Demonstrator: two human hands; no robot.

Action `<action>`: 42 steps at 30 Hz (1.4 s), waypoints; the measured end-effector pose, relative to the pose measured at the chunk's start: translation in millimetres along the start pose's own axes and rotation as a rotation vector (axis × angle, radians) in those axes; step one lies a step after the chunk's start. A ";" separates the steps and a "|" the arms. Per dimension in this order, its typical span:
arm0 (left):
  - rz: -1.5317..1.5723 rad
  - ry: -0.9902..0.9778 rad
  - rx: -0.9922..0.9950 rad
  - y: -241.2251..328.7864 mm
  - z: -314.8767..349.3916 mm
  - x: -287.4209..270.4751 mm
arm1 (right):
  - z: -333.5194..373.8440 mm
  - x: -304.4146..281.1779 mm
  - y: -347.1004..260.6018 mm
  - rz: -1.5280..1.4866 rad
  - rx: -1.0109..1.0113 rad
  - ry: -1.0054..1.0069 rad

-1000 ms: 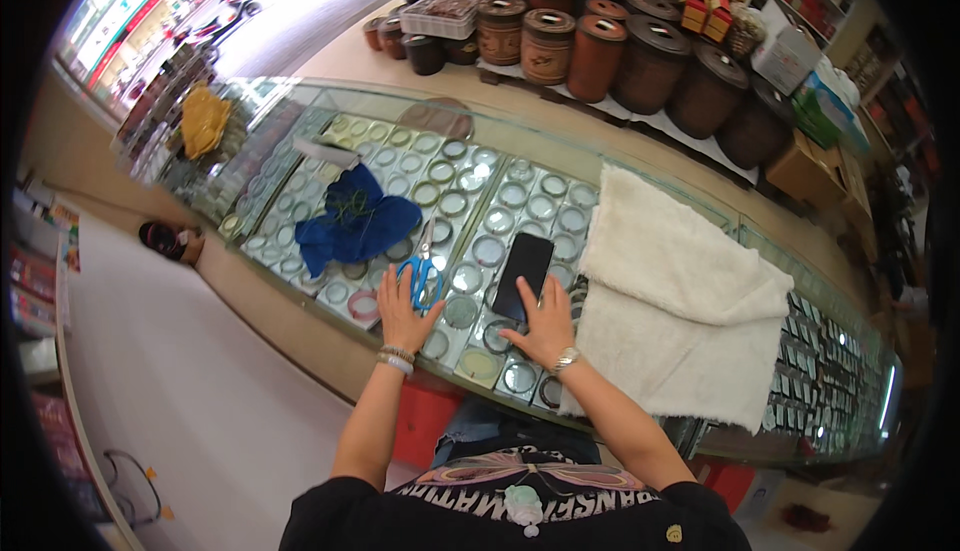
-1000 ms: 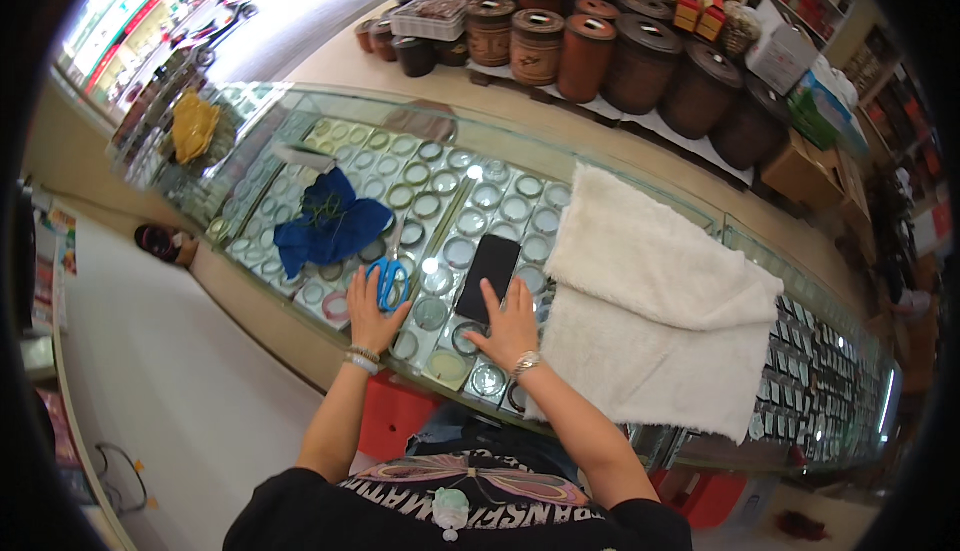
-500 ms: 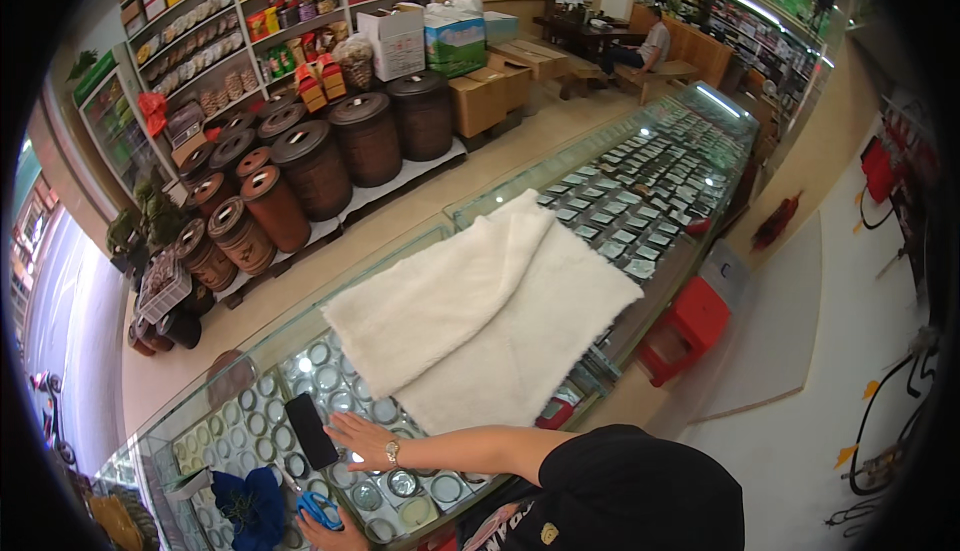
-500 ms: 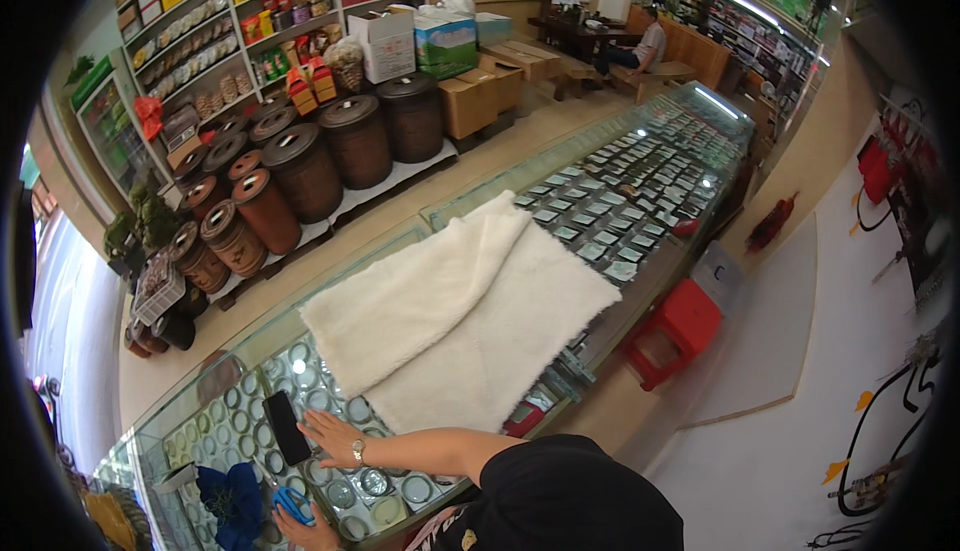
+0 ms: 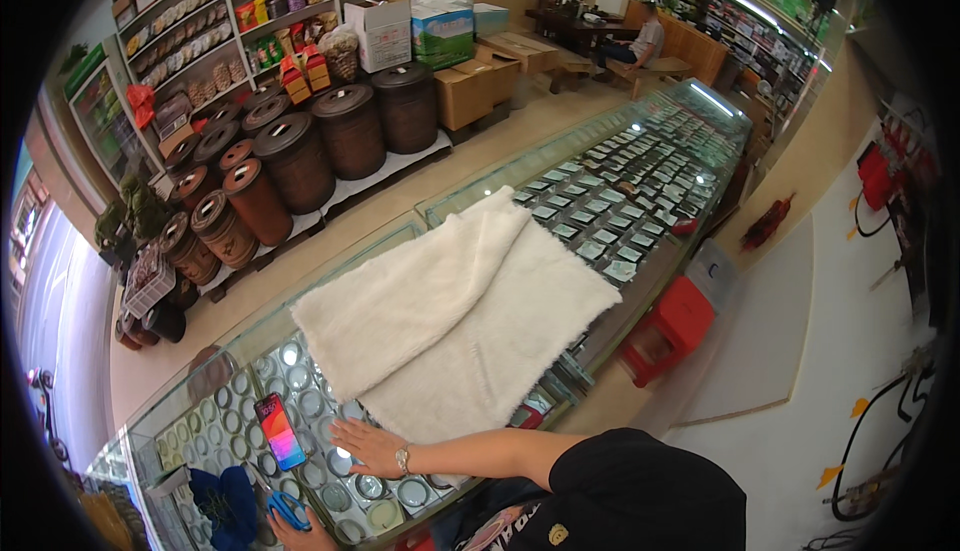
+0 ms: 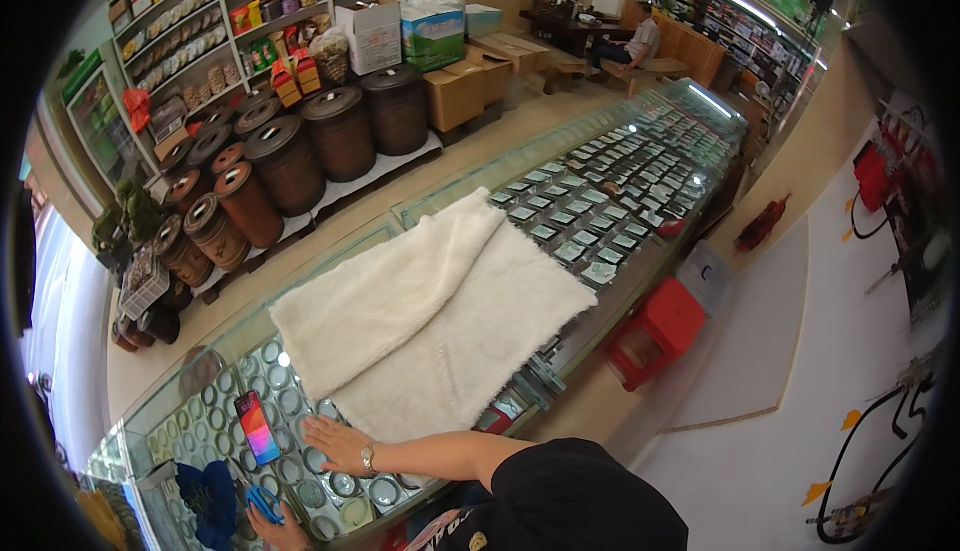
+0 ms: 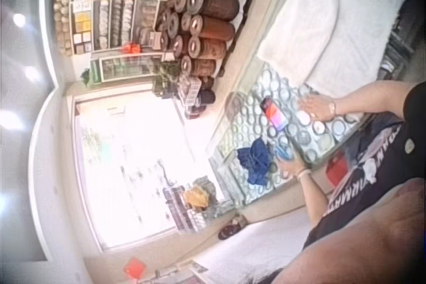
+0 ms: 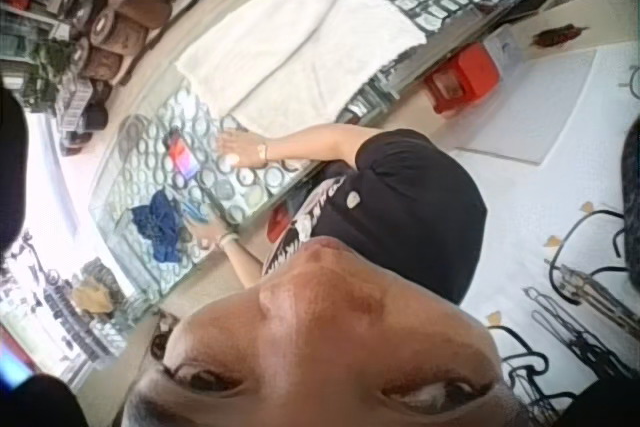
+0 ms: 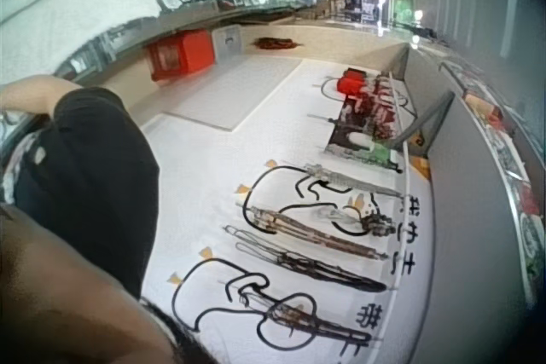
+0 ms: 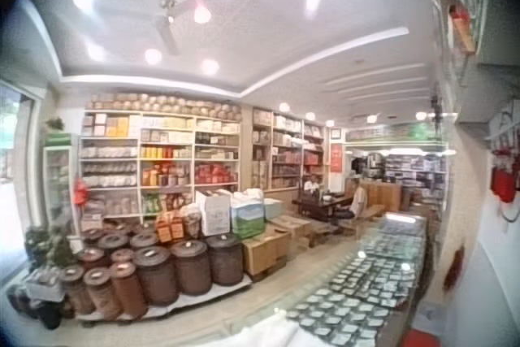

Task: The person retrieves a spool of green thread and a beaded necklace from a drawer, then lays a white cloth on the counter. They cut the necklace with scissors, separate the beads, and begin threading them onto a new string. The person continues to thread beads and tie knots to secure the necklace.

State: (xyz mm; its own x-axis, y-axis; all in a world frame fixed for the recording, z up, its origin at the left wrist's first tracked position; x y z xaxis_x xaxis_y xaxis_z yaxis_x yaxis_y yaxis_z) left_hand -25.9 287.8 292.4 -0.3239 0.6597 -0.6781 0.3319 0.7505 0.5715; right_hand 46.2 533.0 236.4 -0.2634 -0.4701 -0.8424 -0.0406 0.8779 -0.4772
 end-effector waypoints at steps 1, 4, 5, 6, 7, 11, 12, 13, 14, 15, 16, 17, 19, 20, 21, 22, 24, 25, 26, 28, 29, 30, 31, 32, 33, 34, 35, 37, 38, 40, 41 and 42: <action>-0.211 0.061 0.178 7.4 0.4 -1.8 | 0.6 -1.8 -0.9 -0.002 -0.010 0.020; -0.224 -0.113 0.056 -28.3 -4.9 22.8 | -3.7 -0.5 -0.4 0.017 -0.005 0.019; -0.161 -0.069 0.103 -25.6 1.3 18.6 | -7.5 -6.4 0.7 -0.102 0.009 0.074; -0.182 -0.104 0.005 -39.0 -1.6 25.0 | -10.6 0.1 6.4 -0.201 0.058 0.004; -0.094 -0.057 0.014 -36.7 0.1 20.6 | -12.4 -4.7 6.9 -0.245 0.074 0.053; -0.118 -0.001 0.060 -27.6 -4.8 10.7 | -11.4 -7.2 -0.9 -0.054 0.003 0.078; -0.130 0.011 0.060 -26.4 -5.4 8.6 | -8.6 -11.8 -6.9 -0.031 -0.094 0.113; -0.121 0.023 0.042 -27.5 -5.2 5.3 | -7.4 -3.5 -2.5 0.000 -0.072 0.042; -0.156 -0.006 0.007 -32.4 -5.2 5.9 | -7.4 -1.2 -3.0 0.016 -0.095 0.049; -0.108 -0.017 -0.029 -36.4 -4.4 4.9 | -5.7 2.9 -2.6 0.042 -0.112 0.033; -0.099 -0.025 -0.065 -41.8 -2.7 4.3 | -4.2 3.5 -2.8 0.066 -0.140 0.047; -0.081 -0.002 -0.058 -42.8 -1.6 1.3 | -3.8 6.5 -2.4 0.071 -0.151 0.046; -0.038 0.001 -0.060 -47.8 -0.5 0.4 | -3.0 5.0 -4.6 0.078 -0.179 0.066; -0.027 -0.001 -0.052 -47.8 -0.1 0.5 | -3.3 0.8 -9.2 0.062 -0.201 0.094; -0.010 -0.028 -0.060 -52.2 0.5 2.1 | -4.0 -3.9 -11.1 0.030 -0.159 0.108; -0.016 -0.017 -0.029 -52.3 0.8 -0.6 | -4.0 -6.1 -12.5 -0.015 -0.075 0.105; 0.027 -0.093 -0.033 -55.3 5.8 2.2 | -5.8 -20.0 -43.3 -0.076 -0.089 0.209; 0.124 -0.143 -0.057 -58.2 6.9 4.5 | -8.9 -20.1 -65.1 -0.044 -0.112 0.212; 0.187 -0.112 -0.059 -57.6 5.9 -1.5 | -14.4 -17.0 -89.1 -0.043 -0.126 0.201; 0.340 -0.115 -0.094 -66.7 3.0 -11.5 | -33.5 3.3 -145.0 -0.058 -0.161 0.142; 0.515 -0.095 -0.129 -74.5 3.5 -21.9 | -46.1 16.4 -174.6 -0.085 -0.184 0.107; 0.686 -0.131 -0.187 -85.4 4.7 -26.5 | -60.6 33.4 -202.6 -0.157 -0.182 0.078; 0.967 -0.049 -0.229 -101.9 9.1 -45.8 | -76.9 52.5 -233.9 -0.173 -0.228 0.030; 1.111 0.105 -0.269 -127.8 22.3 -73.3 | -93.5 73.6 -264.4 -0.190 -0.264 -0.018; 1.186 0.160 -0.328 -158.0 39.4 -89.2 | -108.5 95.0 -294.7 -0.241 -0.299 -0.057; 1.180 0.283 -0.365 -194.2 57.5 -105.3 | -122.2 117.1 -324.6 -0.270 -0.358 -0.099; 1.094 0.316 -0.499 -237.3 83.5 -106.7 | -134.3 141.6 -354.4 -0.275 -0.436 -0.140; 0.996 0.311 -0.986 -336.3 161.2 -79.4 | -149.6 191.9 -405.3 -0.276 -0.551 -0.255; 1.035 0.369 -1.193 -386.6 197.6 -56.8 | -151.7 217.8 -424.8 -0.265 -0.574 -0.326; 1.018 0.408 -1.770 -484.7 284.8 -5.5 | -146.9 265.2 -454.6 -0.114 -0.650 -0.450; 0.998 0.403 -1.944 -518.2 316.3 10.1 | -142.2 280.8 -467.0 -0.057 -0.707 -0.457; 1.041 0.426 -2.022 -544.9 335.9 21.9 | -141.1 298.2 -471.5 0.037 -0.720 -0.488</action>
State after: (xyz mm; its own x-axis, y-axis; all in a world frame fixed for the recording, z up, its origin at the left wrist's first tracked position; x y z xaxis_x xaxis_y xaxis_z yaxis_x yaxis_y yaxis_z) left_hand 83.7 -120.1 -189.1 -0.8791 0.4766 -0.0072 -0.4584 -0.8413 0.2864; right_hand -149.1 -8.2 245.5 0.1593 -0.2816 -0.9462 -0.6831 0.6605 -0.3116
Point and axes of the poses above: each hand's wrist, its own z-axis away from the middle knuckle, its own x-axis out of the palm, y = z × x, the point moved 10 cm from there along -z, towards the middle knuckle, and after that the axes turned 9 degrees about y, right-handed, at the moved point
